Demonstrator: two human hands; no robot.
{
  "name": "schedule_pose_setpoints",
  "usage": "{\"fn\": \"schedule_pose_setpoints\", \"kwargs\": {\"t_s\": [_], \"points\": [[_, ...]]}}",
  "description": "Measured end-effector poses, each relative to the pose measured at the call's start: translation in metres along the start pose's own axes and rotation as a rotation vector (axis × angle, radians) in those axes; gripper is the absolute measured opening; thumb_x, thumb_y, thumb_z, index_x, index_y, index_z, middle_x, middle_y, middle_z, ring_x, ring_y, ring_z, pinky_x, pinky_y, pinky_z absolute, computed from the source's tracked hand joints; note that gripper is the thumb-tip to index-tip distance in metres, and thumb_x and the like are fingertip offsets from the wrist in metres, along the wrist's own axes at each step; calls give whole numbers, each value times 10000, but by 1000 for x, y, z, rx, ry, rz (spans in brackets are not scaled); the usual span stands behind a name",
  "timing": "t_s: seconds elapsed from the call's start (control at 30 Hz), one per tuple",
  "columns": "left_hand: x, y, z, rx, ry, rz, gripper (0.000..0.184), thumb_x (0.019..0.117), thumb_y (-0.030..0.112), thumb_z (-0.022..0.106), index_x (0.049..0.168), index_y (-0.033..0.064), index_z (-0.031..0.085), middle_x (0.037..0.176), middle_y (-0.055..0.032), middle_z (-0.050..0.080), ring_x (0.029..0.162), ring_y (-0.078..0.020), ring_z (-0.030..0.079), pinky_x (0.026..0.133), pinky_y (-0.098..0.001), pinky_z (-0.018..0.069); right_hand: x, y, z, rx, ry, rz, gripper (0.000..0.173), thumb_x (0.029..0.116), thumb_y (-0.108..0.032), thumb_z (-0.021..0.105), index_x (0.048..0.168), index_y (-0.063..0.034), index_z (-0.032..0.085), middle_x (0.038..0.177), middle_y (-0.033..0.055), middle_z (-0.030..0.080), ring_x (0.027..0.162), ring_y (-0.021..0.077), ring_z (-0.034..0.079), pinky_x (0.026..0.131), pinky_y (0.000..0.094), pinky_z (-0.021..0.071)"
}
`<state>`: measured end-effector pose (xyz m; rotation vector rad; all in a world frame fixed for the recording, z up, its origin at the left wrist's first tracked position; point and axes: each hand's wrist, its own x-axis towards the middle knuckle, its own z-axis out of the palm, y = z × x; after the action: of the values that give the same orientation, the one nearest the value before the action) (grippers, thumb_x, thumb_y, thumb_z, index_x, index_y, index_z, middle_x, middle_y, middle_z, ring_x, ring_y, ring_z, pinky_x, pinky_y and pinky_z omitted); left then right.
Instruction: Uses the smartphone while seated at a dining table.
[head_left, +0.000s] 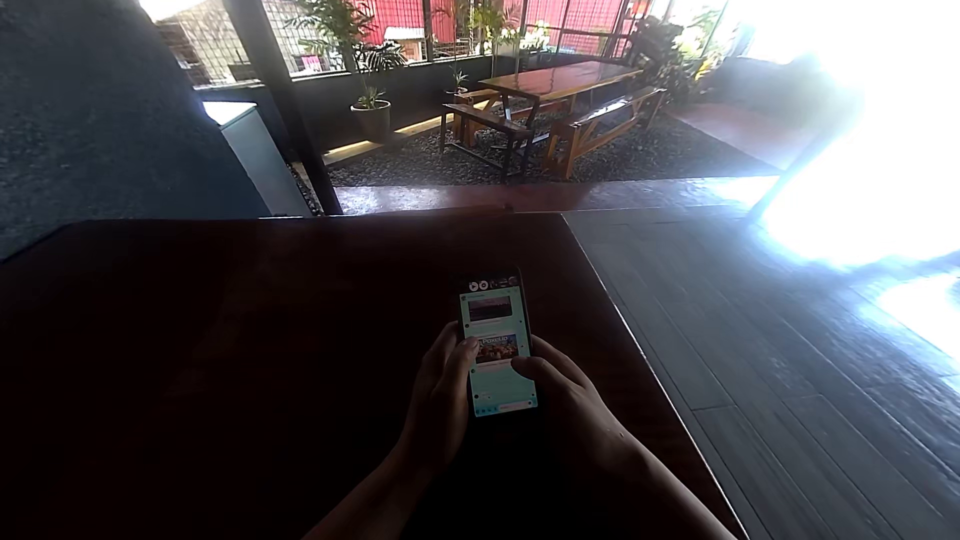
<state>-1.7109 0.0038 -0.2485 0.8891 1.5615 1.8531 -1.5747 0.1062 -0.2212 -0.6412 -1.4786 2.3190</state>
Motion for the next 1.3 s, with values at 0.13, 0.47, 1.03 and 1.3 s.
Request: {"fn": "schedule_pose_setpoints", "kwargs": {"t_s": [0.13, 0.47, 1.03, 1.3], "points": [[0, 1, 0, -15, -6, 14, 387, 1046, 274, 386, 1293, 129, 646, 1178, -49, 698, 1143, -161, 651, 994, -353, 542, 0, 1, 0, 9, 7, -3, 338, 1057, -216, 427, 1315, -37, 552, 1136, 212, 696, 970, 332, 732, 702, 479, 650], [0, 1, 1, -29, 0, -15, 401, 1048, 268, 373, 1314, 113, 630, 1173, -64, 701, 1123, -171, 663, 984, -349, 551, 1, 1, -1, 27, -3, 21, 355, 1061, -198, 399, 1356, -41, 518, 1150, 216, 690, 971, 342, 729, 700, 488, 647], [5, -2, -2, -41, -37, 16, 441, 1029, 243, 387, 1383, 62, 577, 1282, -71, 658, 1220, -158, 608, 1053, -346, 500, 2, -1, -4, 24, -87, 6, 482, 950, -61, 525, 1423, -57, 435, 1233, 193, 655, 1045, 348, 709, 766, 525, 646], [5, 4, -4, -78, -201, 43, 547, 895, 39, 431, 1440, 3, 460, 1226, -131, 676, 1096, -204, 688, 938, -354, 589, 3, -2, -4, 132, -26, 35, 417, 1028, -189, 406, 1424, -70, 452, 1179, 228, 675, 990, 357, 722, 723, 502, 640]]}}
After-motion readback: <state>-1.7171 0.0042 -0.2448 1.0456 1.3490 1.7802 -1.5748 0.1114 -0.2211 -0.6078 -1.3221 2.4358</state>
